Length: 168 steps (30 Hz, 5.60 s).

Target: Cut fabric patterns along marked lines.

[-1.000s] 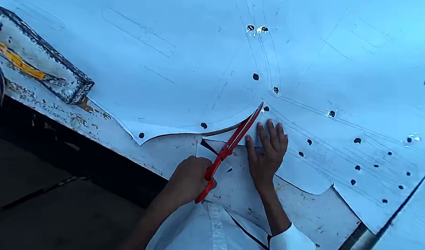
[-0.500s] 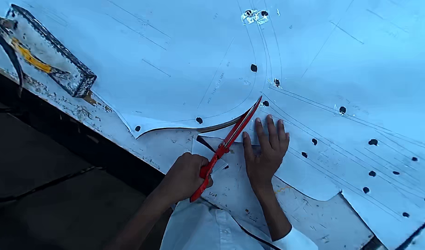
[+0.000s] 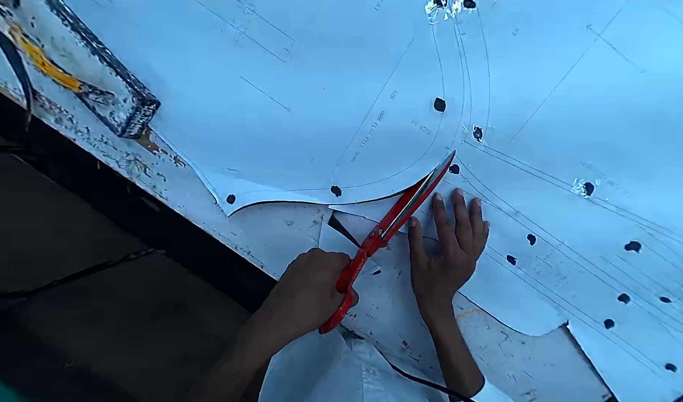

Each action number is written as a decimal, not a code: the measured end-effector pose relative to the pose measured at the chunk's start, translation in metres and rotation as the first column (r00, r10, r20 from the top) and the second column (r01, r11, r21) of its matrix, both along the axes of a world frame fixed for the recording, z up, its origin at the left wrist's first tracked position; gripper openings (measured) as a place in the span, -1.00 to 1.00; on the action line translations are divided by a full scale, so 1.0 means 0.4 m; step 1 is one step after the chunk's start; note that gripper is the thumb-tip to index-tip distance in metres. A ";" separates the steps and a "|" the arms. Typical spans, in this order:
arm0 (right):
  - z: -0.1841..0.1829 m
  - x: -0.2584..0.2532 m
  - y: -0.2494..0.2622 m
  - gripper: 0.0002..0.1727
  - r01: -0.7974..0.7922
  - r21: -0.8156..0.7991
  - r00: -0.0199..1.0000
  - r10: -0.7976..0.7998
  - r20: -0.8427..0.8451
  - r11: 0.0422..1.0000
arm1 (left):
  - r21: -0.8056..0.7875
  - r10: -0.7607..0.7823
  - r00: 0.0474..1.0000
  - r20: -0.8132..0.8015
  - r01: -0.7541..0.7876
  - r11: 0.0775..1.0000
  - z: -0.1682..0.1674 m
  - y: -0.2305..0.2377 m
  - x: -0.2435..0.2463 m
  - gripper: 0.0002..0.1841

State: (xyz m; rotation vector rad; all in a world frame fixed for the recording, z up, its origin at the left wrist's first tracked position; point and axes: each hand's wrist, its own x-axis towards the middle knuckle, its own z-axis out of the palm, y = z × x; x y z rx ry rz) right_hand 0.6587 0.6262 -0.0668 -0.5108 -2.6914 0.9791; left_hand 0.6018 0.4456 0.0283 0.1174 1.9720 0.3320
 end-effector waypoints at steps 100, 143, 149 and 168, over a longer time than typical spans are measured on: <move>-0.031 -0.007 0.104 -0.57 -0.125 0.070 0.989 0.130 -0.068 0.990 | -0.009 0.006 0.996 0.086 -0.005 1.000 0.000 0.059 -0.021 -0.75; -0.044 -0.006 0.112 -0.58 -0.153 0.040 0.979 0.157 -0.130 0.987 | 0.047 0.118 0.991 0.057 -0.121 0.992 -0.016 0.113 0.030 -0.73; -0.043 -0.009 0.114 -0.59 -0.155 0.034 0.976 0.159 -0.152 0.987 | 0.055 0.125 0.990 0.063 -0.128 0.990 0.003 0.137 0.030 -0.68; -0.042 -0.002 0.119 -0.58 -0.167 -0.010 0.975 0.164 -0.150 0.986 | 0.039 0.175 0.984 0.021 -0.176 0.984 -0.006 0.146 0.028 -0.74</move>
